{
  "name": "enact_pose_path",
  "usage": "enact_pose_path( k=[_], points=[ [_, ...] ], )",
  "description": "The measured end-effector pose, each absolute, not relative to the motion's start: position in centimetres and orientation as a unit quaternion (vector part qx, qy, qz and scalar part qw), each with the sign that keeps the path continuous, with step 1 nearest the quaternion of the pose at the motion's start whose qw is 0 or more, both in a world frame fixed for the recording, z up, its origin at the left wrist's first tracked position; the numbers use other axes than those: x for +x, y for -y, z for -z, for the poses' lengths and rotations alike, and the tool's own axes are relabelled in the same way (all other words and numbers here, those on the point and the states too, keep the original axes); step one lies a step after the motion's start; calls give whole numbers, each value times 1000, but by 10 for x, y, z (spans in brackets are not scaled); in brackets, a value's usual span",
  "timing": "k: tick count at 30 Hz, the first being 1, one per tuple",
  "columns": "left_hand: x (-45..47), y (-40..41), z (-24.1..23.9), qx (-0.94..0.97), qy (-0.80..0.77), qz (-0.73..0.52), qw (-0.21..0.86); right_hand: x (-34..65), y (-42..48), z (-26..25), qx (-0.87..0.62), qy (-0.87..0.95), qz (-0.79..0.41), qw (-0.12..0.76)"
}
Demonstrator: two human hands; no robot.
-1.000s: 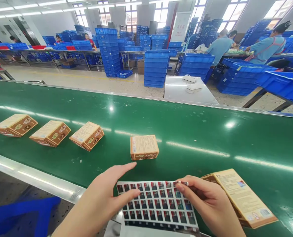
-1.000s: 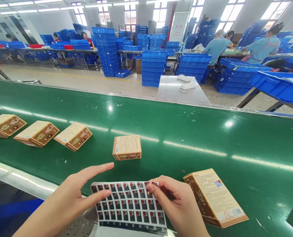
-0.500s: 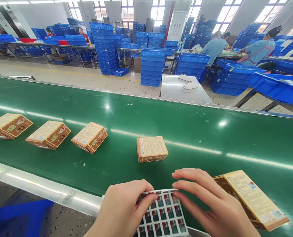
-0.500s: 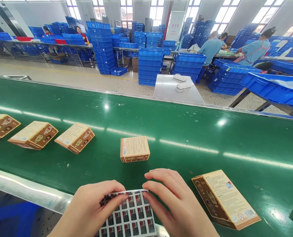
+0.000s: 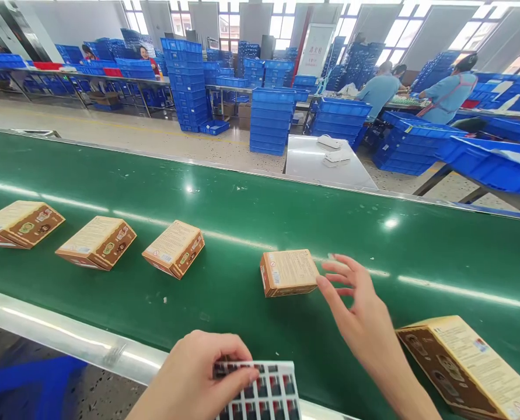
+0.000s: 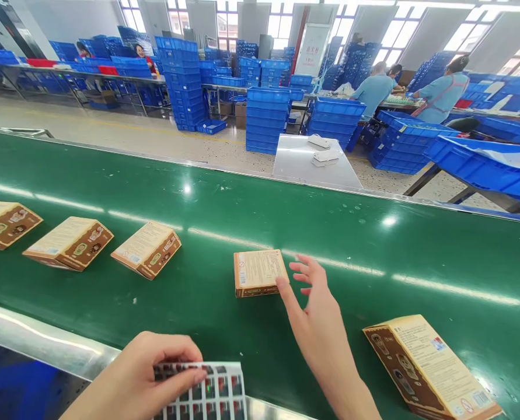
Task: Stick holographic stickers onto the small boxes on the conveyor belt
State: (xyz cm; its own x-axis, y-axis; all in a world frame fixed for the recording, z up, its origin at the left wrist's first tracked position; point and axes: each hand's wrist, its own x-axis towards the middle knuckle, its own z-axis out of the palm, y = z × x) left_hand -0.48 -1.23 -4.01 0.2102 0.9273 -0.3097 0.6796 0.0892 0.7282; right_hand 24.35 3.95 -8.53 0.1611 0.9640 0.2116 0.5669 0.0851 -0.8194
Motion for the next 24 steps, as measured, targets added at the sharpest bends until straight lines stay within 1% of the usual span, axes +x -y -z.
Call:
enact_pose_path(
  k=[1,3,6,9,10,12,14,16,19,24],
  points=[
    [-7,14,42,677,-585,-151,419,242,-51,90,-642,587,-277,408],
    [-11,16,46,722,-515,-153,436,241,-75,98,-597,605,-359,386],
    [-16,17,52,778,-422,-154,439,242,-105,101,-452,671,-478,343],
    [-14,15,59,813,-398,-156,396,241,-121,91,-309,695,-587,276],
    [-12,14,62,822,-393,-153,383,239,-122,87,-291,692,-601,274],
    [-6,11,68,841,-380,-140,359,235,-118,83,-326,644,-606,333],
    [2,7,73,856,-369,-126,339,231,-106,84,-409,551,-589,427],
    [9,4,76,866,-366,-105,325,230,-89,91,-479,457,-567,490],
    [15,3,77,876,-363,-80,307,229,-62,104,-533,381,-558,509],
    [22,8,77,885,-357,-92,285,226,-43,106,-569,316,-549,524]
  ],
)
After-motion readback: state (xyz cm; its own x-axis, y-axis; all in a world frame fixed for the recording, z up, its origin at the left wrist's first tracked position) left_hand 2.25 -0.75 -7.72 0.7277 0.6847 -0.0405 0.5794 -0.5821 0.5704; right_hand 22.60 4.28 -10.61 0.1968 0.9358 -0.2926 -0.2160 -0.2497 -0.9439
